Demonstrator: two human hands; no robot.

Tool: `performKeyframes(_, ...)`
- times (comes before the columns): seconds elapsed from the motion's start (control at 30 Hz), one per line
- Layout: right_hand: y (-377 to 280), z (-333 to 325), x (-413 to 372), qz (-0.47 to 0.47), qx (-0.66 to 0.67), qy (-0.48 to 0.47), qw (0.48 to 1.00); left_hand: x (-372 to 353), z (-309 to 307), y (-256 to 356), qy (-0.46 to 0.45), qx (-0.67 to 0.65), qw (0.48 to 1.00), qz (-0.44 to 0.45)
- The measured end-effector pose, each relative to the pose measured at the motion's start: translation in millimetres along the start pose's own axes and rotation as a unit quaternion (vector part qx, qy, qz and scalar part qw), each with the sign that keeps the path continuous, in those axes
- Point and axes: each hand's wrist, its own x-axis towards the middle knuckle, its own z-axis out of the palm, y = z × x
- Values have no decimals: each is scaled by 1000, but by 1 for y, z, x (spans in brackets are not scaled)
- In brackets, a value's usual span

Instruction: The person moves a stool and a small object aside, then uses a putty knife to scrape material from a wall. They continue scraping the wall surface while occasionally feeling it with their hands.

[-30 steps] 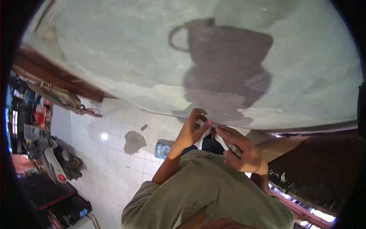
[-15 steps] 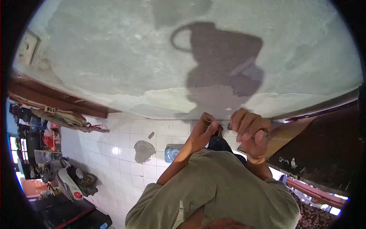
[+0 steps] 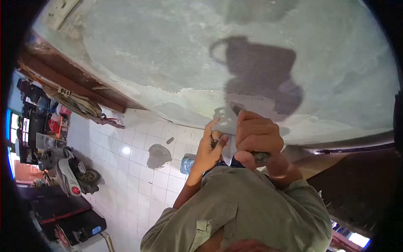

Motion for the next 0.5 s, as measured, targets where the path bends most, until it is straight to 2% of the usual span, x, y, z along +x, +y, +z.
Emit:
performKeyframes(0.03,6,1,4,-26,-18,-8,999,-5,-2,1,9,-10,1000,-17)
performKeyframes(0.1,29,0,1,-18,-42,-30,999,-10,-6,-16,25,-55,998,13)
performKeyframes(0.17,40,2,-4,-9,-64,-54,996,-15,-8,-20,13,-15,999,25)
performKeyframes(0.23,39,8,-9,-33,-77,-94,992,-19,-8,-3,28,-41,999,8)
performKeyframes(0.3,30,15,-9,-49,-88,-118,988,-22,-13,5,-14,-20,1000,13)
performKeyframes(0.37,30,15,-12,-70,-120,-177,974,-24,-15,8,-2,-13,1000,24)
performKeyframes(0.43,30,25,-15,-80,-121,-195,970,-26,-23,8,-16,57,998,32)
performKeyframes(0.5,31,27,-16,-97,-128,-207,965,-27,-27,-1,-22,54,997,43)
